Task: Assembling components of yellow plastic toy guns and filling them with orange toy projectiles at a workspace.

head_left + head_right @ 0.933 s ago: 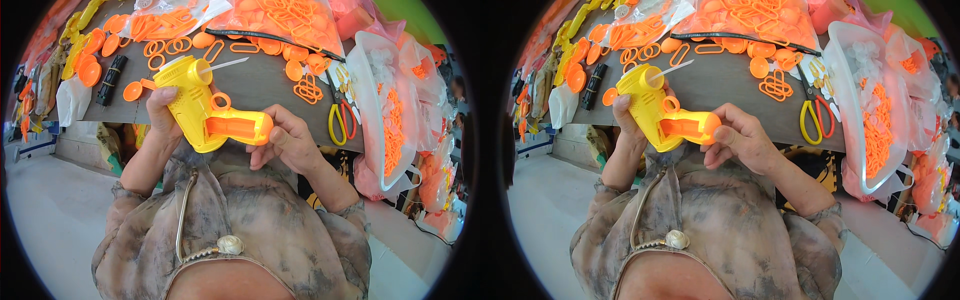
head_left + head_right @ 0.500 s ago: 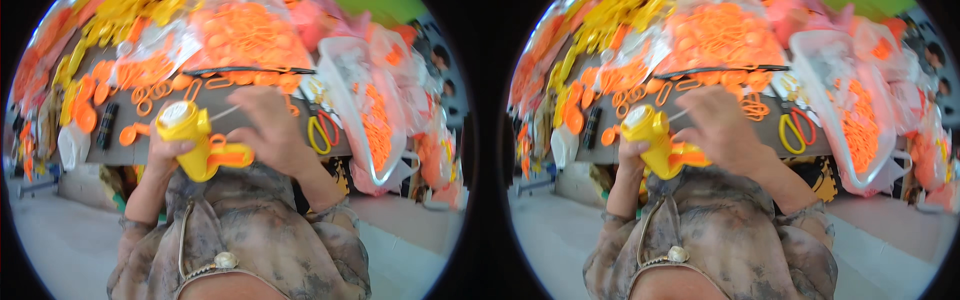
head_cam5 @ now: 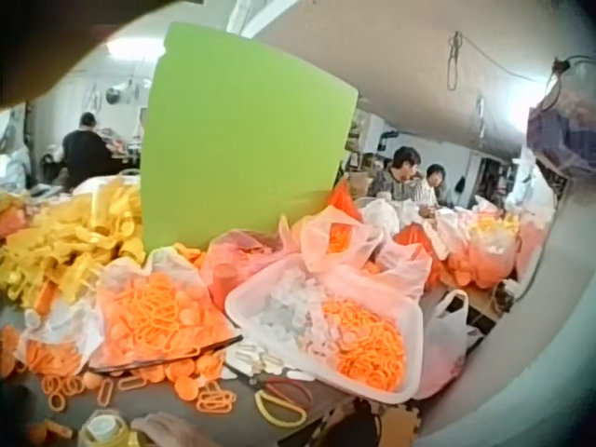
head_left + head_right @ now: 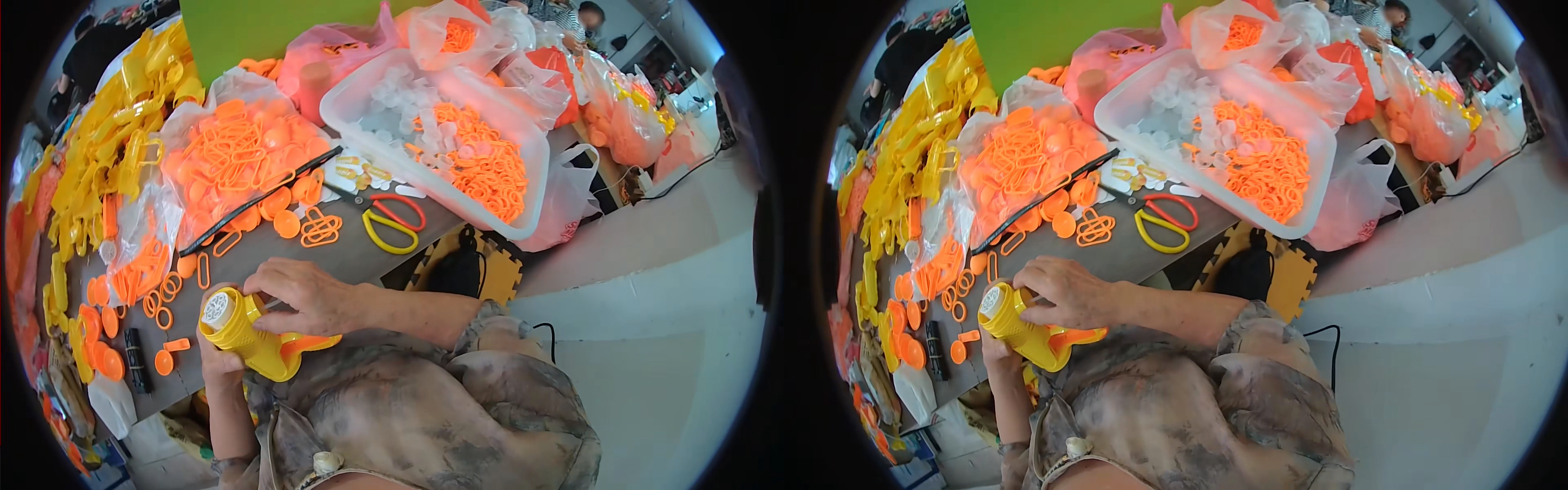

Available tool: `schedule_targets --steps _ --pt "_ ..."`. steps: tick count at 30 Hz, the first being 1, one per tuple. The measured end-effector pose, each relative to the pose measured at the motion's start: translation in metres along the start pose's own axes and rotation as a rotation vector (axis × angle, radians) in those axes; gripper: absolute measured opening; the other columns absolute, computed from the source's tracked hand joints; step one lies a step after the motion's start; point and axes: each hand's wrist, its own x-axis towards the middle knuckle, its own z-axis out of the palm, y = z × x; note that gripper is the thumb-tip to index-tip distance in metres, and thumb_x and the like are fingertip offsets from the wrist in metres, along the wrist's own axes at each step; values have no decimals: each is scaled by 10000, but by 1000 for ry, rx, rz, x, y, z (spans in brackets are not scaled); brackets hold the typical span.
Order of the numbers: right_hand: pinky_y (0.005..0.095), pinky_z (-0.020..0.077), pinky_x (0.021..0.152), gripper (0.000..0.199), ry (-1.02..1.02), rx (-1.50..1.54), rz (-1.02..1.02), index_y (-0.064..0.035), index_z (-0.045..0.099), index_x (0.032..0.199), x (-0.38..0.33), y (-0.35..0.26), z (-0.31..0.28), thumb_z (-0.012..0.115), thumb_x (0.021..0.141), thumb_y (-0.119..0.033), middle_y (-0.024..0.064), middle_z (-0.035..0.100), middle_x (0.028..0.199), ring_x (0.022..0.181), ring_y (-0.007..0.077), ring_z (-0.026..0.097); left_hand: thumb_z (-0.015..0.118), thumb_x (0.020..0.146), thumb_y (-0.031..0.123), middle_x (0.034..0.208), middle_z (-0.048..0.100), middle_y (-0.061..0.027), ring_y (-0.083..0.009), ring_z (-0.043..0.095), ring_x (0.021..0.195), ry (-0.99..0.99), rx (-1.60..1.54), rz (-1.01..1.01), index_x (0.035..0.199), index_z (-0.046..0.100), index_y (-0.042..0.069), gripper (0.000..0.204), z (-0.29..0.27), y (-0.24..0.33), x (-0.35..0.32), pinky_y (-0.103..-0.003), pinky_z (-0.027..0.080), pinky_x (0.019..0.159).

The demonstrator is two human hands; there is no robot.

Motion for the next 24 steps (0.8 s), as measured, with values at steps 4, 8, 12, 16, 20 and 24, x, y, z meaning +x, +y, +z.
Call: schedule_targets --steps 4,8,12,16,20,24 --pt "384 460 709 343 5 12 22 -5 517 1005 -1 -3 1 706 766 -163 135 550 882 815 302 560 838 549 260 1129 557 -133 -249 605 990 2 0 -46 1254 411 -18 870 -13 -5 -7 -359 519 836" --pt "412 437 813 432 -99 -40 140 -2 488 1071 2 -3 -4 703 758 -208 157 548 961 924 329 544 746 621 228 1135 566 -160 -275 610 981 50 12 -60 1254 424 -28 755 -17 -9 -9 -386 526 840" --pt "404 351 1011 719 51 -52 96 -29 366 1345 28 -11 -56 716 760 -258 176 434 1315 1246 287 404 674 666 213 1126 573 -166 -297 606 979 63 -99 -40 1275 416 -8 698 -41 -13 -12 -409 529 844" --pt "462 254 1087 777 468 84 -164 -71 255 1428 41 -28 -127 480 866 -557 181 326 1429 1338 305 292 650 700 193 1145 575 -158 -299 588 1024 141 -305 1 1280 436 21 641 -60 -20 -16 -429 521 862" --pt "525 201 1102 870 755 335 -485 -124 207 1448 37 -69 -166 402 824 -698 205 310 1434 1331 358 282 654 712 190 1162 573 -158 -295 584 1047 191 -397 -27 1279 443 25 627 -65 -29 -20 -430 520 872" --pt "562 215 1092 754 623 713 -714 -154 410 1363 -10 -92 -196 380 836 -693 226 371 1393 1298 371 337 652 730 190 1170 573 -156 -293 577 1070 155 -446 -29 1278 448 26 608 -62 -28 -22 -430 521 879"
